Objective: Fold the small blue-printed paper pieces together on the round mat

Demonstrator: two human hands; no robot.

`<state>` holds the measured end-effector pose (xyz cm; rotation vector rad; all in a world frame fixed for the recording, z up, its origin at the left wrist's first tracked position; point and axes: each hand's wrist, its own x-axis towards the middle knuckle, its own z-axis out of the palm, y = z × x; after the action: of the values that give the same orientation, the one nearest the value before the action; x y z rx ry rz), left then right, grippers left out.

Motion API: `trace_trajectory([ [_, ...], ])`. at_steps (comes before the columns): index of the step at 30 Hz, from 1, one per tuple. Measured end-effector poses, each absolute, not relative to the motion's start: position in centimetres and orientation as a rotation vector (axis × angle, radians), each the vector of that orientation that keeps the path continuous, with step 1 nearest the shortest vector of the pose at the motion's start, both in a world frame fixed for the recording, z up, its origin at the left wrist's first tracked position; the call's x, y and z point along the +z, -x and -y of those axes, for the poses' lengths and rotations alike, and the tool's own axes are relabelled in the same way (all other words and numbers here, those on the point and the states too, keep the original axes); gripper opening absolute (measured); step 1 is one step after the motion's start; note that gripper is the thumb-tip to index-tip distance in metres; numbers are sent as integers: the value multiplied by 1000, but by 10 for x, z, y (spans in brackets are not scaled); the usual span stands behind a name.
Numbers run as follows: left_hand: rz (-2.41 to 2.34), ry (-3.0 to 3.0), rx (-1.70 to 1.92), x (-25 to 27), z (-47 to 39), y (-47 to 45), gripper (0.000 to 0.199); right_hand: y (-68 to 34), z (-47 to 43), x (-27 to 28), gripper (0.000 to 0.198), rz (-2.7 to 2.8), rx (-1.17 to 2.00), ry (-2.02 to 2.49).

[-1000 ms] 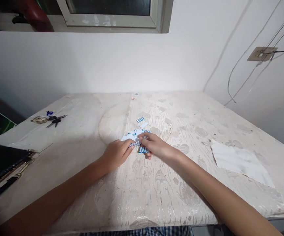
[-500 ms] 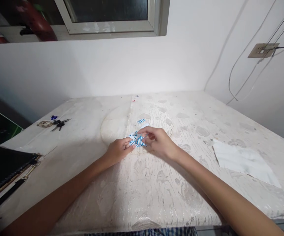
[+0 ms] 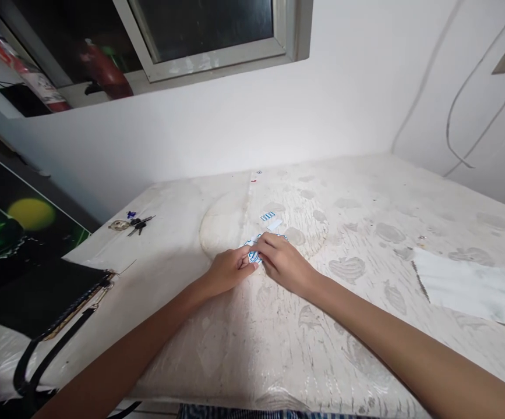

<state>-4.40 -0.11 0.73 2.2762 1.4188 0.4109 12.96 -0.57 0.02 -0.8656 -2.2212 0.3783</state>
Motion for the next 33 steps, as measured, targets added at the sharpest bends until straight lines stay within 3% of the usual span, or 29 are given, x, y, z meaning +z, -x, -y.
trace_trajectory([
  [4, -1453, -2339, 411, 9, 1, 43, 20, -132, 1, -3, 40, 2154, 449, 802],
  [11, -1502, -2376, 423, 8, 1, 42, 23, -143, -3, 4, 26, 2285, 236, 939],
  [22, -1518, -2417, 422, 3, 1, 42, 20, -151, 4, 17, 40, 2261, 505, 1178],
  [33, -1514, -2397, 429, 8, 4, 40, 16, -148, 5, 12, 35, 2156, 683, 1152],
])
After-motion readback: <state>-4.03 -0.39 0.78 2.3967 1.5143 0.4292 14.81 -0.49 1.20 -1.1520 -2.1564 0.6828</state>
